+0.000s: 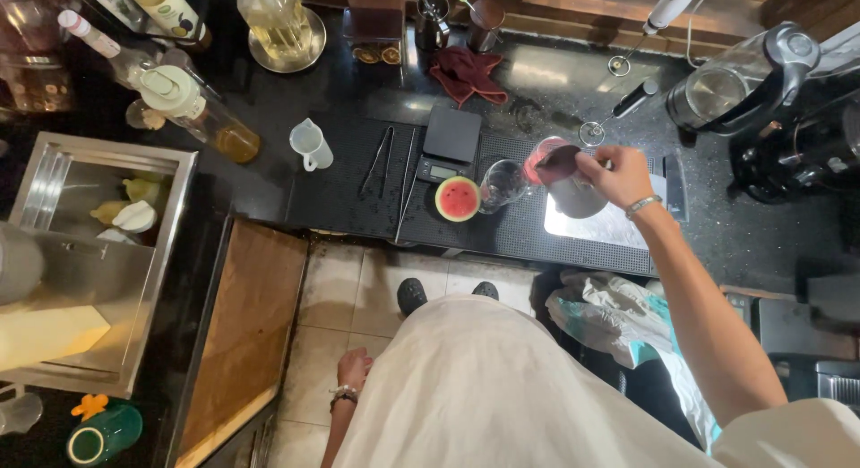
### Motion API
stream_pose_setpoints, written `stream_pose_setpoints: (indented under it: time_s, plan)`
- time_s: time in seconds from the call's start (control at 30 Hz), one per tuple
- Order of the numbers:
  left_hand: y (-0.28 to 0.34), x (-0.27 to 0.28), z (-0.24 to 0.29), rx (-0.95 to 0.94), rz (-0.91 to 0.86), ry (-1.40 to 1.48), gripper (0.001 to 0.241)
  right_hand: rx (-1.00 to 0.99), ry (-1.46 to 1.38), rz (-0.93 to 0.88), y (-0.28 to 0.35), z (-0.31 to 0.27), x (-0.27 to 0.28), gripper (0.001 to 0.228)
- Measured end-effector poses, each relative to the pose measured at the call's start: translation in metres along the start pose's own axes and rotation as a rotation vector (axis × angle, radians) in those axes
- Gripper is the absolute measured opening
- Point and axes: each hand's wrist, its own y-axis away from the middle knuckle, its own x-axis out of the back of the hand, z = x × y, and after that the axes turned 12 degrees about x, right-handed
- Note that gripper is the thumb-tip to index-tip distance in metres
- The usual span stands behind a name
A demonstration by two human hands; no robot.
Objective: Prepare and serve multiple cocktails using various bar tools and ingredients, including cutting fruit garnish.
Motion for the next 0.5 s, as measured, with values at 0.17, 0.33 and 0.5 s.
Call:
stream_pose_setpoints:
  time_s: [0.17, 0.33, 0.5]
  plan:
    - [-0.002, -0.003, -0.002, 0.038, -0.016, 0.045, 0.034, 0.068, 0.313, -0.146, -0.011, -0.010, -0.017, 0.051]
    - [0.012, -0.004, -0.005, 0.068, -0.001, -0.018, 0.034, 0.092, 0.391, -0.218, -0.021, -0.012, -0.024, 0.051]
    - [0.004, -0.003, -0.020, 0.071, 0.010, 0.033, 0.034, 0.085, 0.398, -0.240, -0.025, -0.019, -0.023, 0.051]
